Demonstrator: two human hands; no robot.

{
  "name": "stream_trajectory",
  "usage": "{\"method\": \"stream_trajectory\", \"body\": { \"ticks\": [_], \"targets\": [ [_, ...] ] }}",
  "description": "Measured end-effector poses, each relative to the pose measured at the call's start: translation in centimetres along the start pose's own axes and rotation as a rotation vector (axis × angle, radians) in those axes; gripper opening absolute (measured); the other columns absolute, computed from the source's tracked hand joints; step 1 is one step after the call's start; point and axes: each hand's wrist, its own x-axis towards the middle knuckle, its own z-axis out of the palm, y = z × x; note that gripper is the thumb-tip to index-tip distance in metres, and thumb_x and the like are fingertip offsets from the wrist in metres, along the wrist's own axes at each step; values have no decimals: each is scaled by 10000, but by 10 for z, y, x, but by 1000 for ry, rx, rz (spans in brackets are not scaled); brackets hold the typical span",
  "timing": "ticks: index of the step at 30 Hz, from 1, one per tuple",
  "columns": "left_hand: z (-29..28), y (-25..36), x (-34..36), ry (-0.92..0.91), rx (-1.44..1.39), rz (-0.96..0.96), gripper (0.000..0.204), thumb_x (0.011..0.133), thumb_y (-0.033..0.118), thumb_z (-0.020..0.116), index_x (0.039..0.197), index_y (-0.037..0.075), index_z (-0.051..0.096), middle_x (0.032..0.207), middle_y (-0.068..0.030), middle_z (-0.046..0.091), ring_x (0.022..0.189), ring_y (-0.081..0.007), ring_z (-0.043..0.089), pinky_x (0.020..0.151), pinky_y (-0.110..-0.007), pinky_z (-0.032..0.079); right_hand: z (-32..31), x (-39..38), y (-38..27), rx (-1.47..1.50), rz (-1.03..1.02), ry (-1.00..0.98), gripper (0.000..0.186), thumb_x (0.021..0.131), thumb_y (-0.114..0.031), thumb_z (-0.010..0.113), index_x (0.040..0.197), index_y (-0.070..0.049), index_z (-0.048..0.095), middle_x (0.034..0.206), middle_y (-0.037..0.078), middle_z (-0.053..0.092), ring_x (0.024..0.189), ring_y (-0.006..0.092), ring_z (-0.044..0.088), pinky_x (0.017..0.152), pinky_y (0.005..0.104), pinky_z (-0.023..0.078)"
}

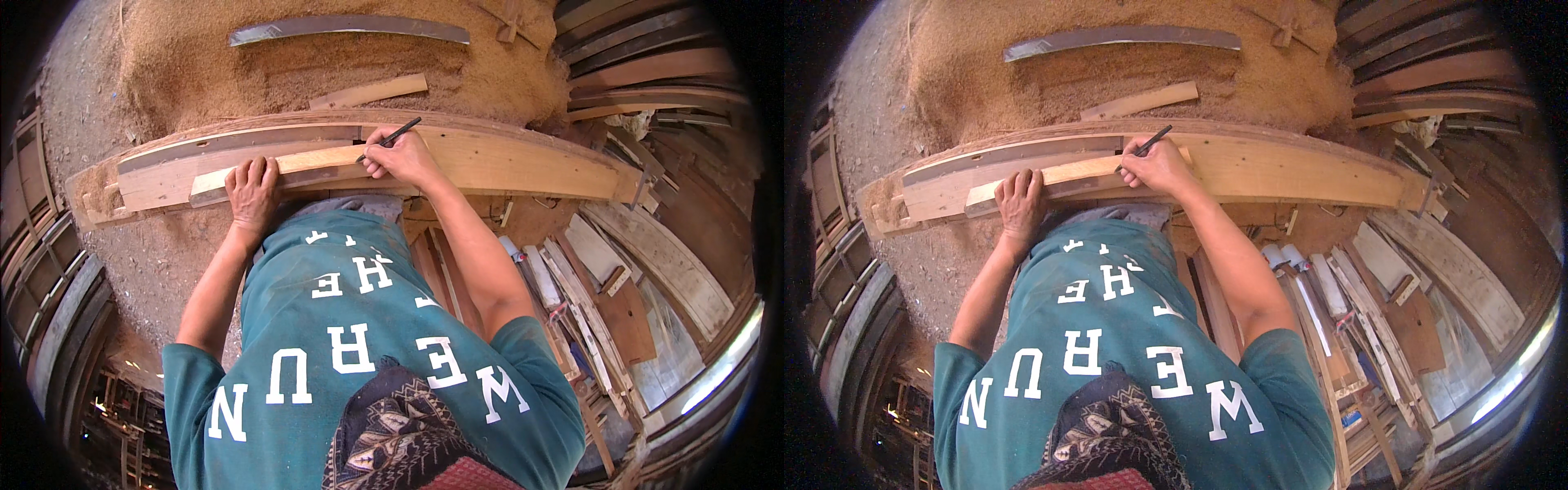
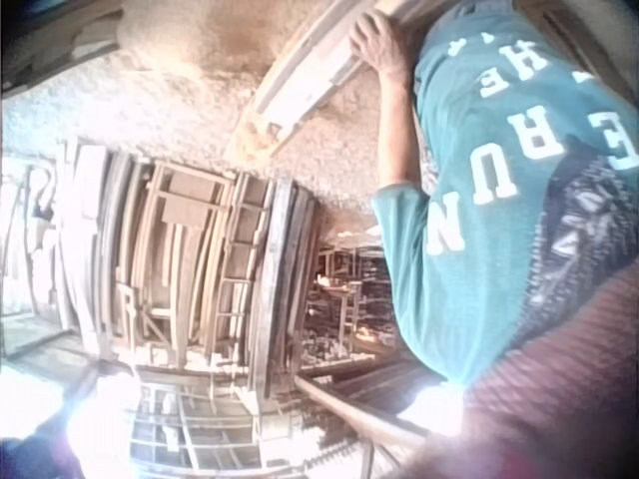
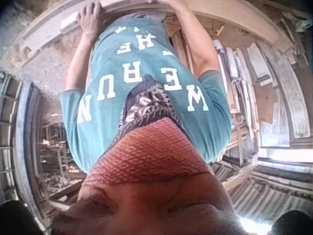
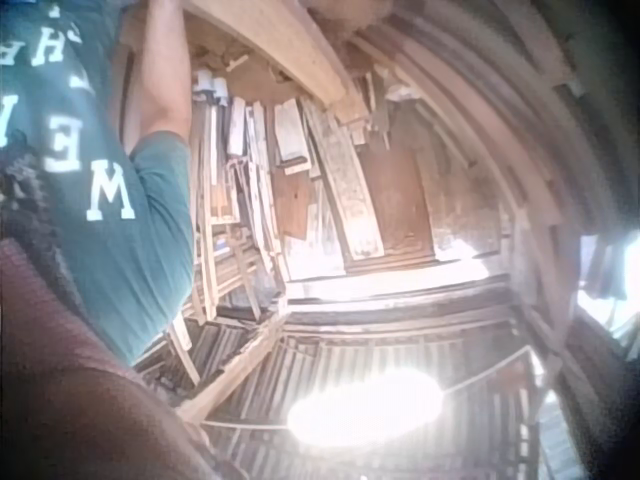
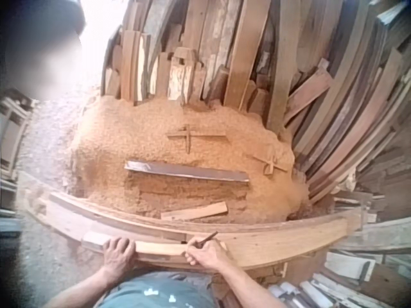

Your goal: The person marks a piece of wood with a pencil and then cuts it using a power circular saw.

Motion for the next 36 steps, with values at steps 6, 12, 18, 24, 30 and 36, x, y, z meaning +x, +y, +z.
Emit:
{"method": "stream_trajectory", "body": {
  "ticks": [6,12,18,24,30,36],
  "targets": [
    [7,-3,-3,21,20,13,524,826,208,714,1339,133,637,1297,-55,630,1242,-279,573,1063,-479,396,0,0,1,-5,-12,1,136,954,-108,677,959,28,682,844,115,751,699,155,737,613,296,624],
    [2,1,-2,8,4,0,514,842,219,710,1343,130,636,1306,-57,630,1250,-282,571,1066,-480,395,0,4,4,20,23,16,138,956,-109,670,960,28,680,855,120,754,712,164,746,630,297,633],
    [5,0,-4,3,17,7,506,861,233,700,1350,127,632,1328,-59,629,1253,-284,572,1068,-480,394,2,2,-1,31,18,34,135,960,-104,666,964,31,678,856,127,753,723,172,750,632,306,639],
    [4,0,-4,-6,12,9,513,864,243,704,1359,131,629,1325,-60,628,1260,-286,567,1076,-485,389,3,4,2,31,18,30,146,960,-110,665,946,34,678,853,131,752,726,174,751,630,308,639],
    [9,-2,-9,24,15,9,557,842,247,716,1378,134,615,1335,-57,613,1270,-285,556,1084,-489,381,2,6,2,5,26,14,134,959,-101,661,942,32,673,851,132,752,721,179,753,619,306,638],
    [11,-3,-9,22,14,2,530,858,230,701,1372,126,619,1337,-56,613,1274,-283,554,1087,-484,380,4,1,-10,-6,77,-6,139,953,-96,673,967,43,665,849,135,751,692,182,751,595,307,635]
  ]
}}
